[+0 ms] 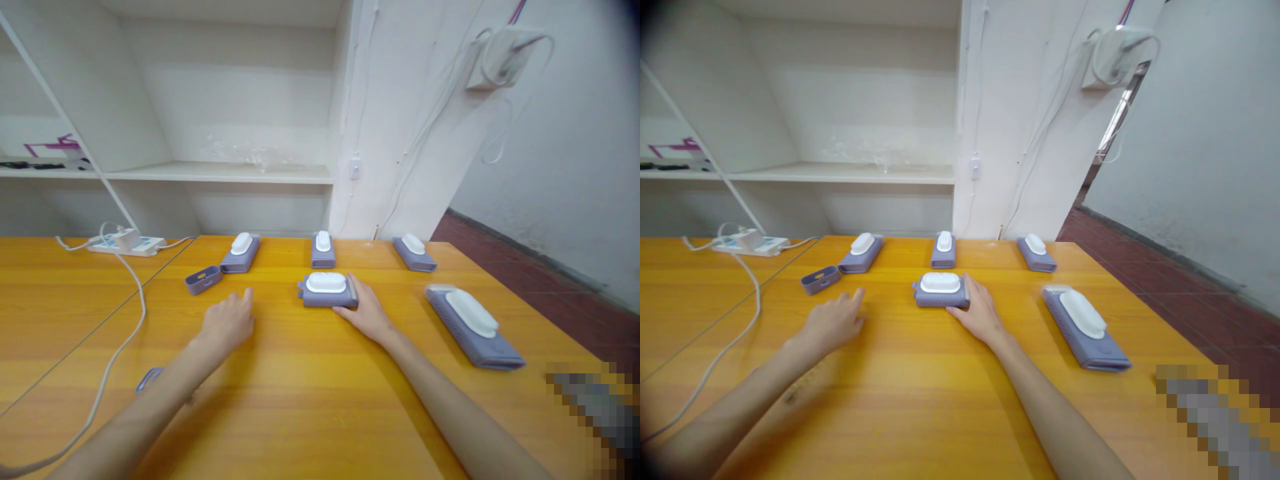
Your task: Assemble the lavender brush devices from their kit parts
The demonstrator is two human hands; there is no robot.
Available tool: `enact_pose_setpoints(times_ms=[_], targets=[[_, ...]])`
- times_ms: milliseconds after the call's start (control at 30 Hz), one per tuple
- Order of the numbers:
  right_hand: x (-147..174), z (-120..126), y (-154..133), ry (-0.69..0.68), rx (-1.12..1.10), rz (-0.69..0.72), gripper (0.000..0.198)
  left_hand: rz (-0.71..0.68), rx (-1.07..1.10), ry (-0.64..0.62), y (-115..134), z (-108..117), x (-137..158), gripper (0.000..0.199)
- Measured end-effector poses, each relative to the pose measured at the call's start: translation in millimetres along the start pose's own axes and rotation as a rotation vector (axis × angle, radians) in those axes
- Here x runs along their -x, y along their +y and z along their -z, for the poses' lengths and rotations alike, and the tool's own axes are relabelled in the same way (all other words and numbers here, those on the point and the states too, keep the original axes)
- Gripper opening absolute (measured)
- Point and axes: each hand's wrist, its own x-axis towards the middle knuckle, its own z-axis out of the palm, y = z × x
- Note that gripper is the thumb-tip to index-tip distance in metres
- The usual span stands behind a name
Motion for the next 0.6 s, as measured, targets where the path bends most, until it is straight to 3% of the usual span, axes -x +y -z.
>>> enact_pose_setpoints(times_ms=[67,167,267,367,500,600], targets=[[0.8,1.2,-3.6,0.008,0.043,0.023,0.082,-0.029,0.056,-0.071,-11.6,0.2,-4.6,0.035],[1.1,3.0,-10.1,0.072,0.153,0.015,0.079,-0.007,0.233,-0.016,-15.9,3.4,-13.6,0.031],[0.3,3.7,-14.2,0.165,0.269,-0.073,0.068,-0.046,0.503,0.009,-6.3,6.9,-19.4,0.031],[-0.3,4.0,-14.8,0.224,0.330,-0.088,0.052,-0.048,0.821,-0.075,11.7,7.3,-20.5,0.033],[1.3,8.3,-18.0,0.241,0.360,0.033,0.035,0.082,1.180,-0.146,39.3,6.6,-18.1,0.033],[4.9,14.1,-27.2,0.244,0.309,0.184,0.035,0.149,1.368,-0.136,58.6,6.7,-14.3,0.034]])
